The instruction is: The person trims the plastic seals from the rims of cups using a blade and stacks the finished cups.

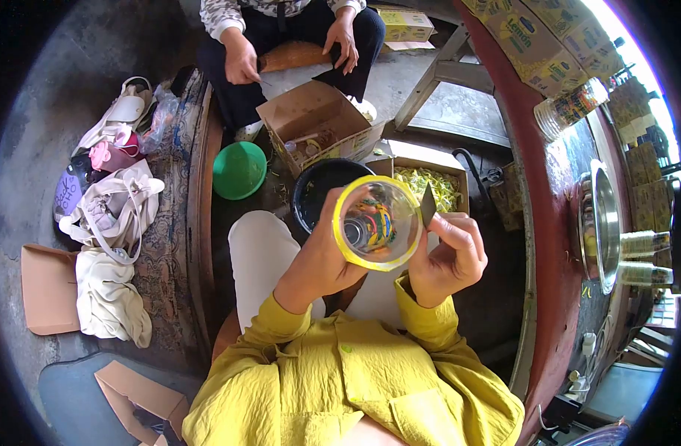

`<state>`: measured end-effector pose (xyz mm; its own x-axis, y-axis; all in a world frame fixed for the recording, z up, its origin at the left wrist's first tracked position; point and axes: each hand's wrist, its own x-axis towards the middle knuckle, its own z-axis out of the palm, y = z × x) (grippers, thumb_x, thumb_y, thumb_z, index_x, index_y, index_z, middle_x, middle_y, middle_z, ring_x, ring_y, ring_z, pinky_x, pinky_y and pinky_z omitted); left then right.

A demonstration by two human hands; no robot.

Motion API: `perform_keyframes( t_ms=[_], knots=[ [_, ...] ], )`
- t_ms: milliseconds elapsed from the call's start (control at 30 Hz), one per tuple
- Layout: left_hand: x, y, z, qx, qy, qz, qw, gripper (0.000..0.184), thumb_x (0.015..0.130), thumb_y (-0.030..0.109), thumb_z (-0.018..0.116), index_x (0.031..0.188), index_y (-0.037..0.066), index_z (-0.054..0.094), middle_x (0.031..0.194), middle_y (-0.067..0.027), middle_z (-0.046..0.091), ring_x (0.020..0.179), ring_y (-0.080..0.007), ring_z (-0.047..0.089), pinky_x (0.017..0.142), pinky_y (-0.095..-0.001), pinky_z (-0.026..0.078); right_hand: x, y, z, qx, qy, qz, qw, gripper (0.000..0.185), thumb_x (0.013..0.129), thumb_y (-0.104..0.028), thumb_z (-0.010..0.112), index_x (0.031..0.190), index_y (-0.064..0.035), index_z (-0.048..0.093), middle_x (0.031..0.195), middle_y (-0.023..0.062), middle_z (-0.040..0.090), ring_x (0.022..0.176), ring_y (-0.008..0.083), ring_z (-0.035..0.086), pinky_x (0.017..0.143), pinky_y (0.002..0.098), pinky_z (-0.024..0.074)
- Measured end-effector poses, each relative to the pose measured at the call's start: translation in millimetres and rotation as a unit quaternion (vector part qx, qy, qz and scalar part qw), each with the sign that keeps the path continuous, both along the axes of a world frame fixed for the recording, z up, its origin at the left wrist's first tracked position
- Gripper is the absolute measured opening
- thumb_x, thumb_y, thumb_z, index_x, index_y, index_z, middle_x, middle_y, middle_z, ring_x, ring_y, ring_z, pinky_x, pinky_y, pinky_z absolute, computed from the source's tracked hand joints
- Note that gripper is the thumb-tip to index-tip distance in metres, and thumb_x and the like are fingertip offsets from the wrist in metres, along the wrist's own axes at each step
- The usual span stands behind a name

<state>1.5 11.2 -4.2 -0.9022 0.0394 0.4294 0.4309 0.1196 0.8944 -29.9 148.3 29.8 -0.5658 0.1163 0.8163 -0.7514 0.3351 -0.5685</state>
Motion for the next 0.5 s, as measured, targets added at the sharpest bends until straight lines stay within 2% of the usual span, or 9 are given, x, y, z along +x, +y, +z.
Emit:
perform_keyframes(
  t_ms=[133, 333, 500],
  knots=[
    [2.0, -2.9, -2.1, 0.013, -0.005, -0.011, 1.0, 0.068, 0.069, 0.014, 0.069, 0.121, -0.006, 0.03, 0.114, -0.0184, 0.039, 0.1, -0.0274, 0.048, 0.087, -0.0334, 0.039, -5.2, 7.1, 2.8, -0.005, -0.02, 0.071, 0.997, 0.022, 0.057, 0.012, 0.066, 0.075, 0.0003, 0.062, 0.063, 0.009, 0.057, 0.054, 0.0149, 0.055, 0.051, 0.0224, 0.0436],
    [-0.2, -3.7, -0.8, 0.029, 0.003, -0.001, 1.0, 0.069, 0.068, 0.014, 0.07, 0.121, -0.005, 0.03, 0.116, -0.0185, 0.038, 0.1, -0.0287, 0.048, 0.087, -0.0337, 0.039, -1.4, 7.7, 2.7, 0.017, 0.001, 0.069, 0.997, 0.023, 0.057, 0.013, 0.065, 0.076, 0.0006, 0.061, 0.062, 0.009, 0.057, 0.053, 0.0148, 0.055, 0.051, 0.0224, 0.0435],
    [0.2, -8.6, 2.9, -0.004, 0.01, -0.017, 1.0, 0.069, 0.069, 0.016, 0.07, 0.121, -0.006, 0.03, 0.115, -0.0176, 0.039, 0.099, -0.027, 0.049, 0.086, -0.0328, 0.039, -1.3, 5.8, 6.5, 0.029, 0.007, 0.054, 0.998, 0.022, 0.057, 0.013, 0.066, 0.075, 0.0005, 0.061, 0.062, 0.009, 0.057, 0.054, 0.0152, 0.056, 0.051, 0.0226, 0.0442]
  ],
)
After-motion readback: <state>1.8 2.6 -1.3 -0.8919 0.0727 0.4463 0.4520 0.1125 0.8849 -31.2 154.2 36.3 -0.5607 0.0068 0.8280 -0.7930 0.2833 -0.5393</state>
